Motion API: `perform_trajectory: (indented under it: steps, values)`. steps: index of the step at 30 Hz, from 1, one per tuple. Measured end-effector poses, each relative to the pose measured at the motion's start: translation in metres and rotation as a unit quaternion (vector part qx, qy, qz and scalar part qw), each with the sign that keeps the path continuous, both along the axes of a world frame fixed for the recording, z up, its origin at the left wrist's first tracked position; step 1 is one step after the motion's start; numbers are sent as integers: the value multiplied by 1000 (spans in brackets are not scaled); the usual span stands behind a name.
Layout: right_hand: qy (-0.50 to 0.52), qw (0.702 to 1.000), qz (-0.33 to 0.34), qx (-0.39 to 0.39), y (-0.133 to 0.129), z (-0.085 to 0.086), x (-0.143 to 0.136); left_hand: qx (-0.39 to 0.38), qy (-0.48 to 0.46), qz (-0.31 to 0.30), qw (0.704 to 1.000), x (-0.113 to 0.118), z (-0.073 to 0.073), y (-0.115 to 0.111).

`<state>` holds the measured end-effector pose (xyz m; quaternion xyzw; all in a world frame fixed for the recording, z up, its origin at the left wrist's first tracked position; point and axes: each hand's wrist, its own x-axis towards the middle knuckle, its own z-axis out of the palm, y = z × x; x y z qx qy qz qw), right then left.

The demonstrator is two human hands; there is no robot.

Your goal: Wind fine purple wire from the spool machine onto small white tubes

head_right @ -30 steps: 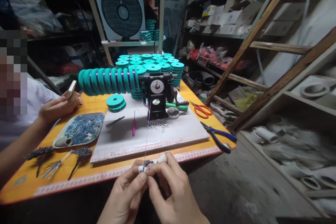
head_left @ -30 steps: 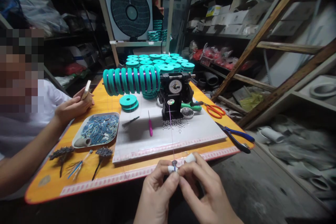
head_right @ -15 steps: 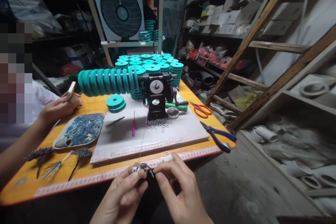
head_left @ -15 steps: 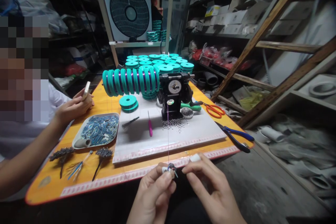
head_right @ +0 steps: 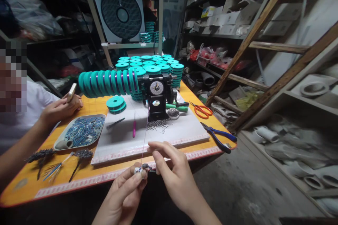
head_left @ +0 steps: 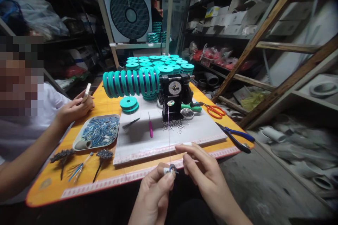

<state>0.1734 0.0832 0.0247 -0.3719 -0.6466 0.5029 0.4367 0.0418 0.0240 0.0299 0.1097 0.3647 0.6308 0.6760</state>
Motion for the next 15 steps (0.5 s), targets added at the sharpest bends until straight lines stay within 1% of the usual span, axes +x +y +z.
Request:
perform_trajectory:
  steps: [1, 2, 4, 5, 7, 10, 15]
  values:
    - [39, 998, 31, -45, 6, 4, -3, 6, 2, -1, 1000, 1, 0, 0]
    - [86, 989, 70, -98, 12, 8, -7, 13, 6, -3, 1000, 1, 1, 0]
    - [166, 957, 140, -192, 22, 15, -15, 26, 17, -7, 999, 2, 1, 1]
    - [188, 943, 162, -220, 27, 17, -19, 34, 25, -11, 999, 1, 1, 2]
    - [201, 933, 181, -238, 33, 19, -26, 51, 43, -18, 998, 1, 0, 3]
    - [211, 929, 185, -242, 37, 18, -32, 72, 61, -24, 995, -1, -3, 5]
    - [223, 926, 180, -246, 36, 15, -33, 74, 72, -38, 994, -4, -7, 6]
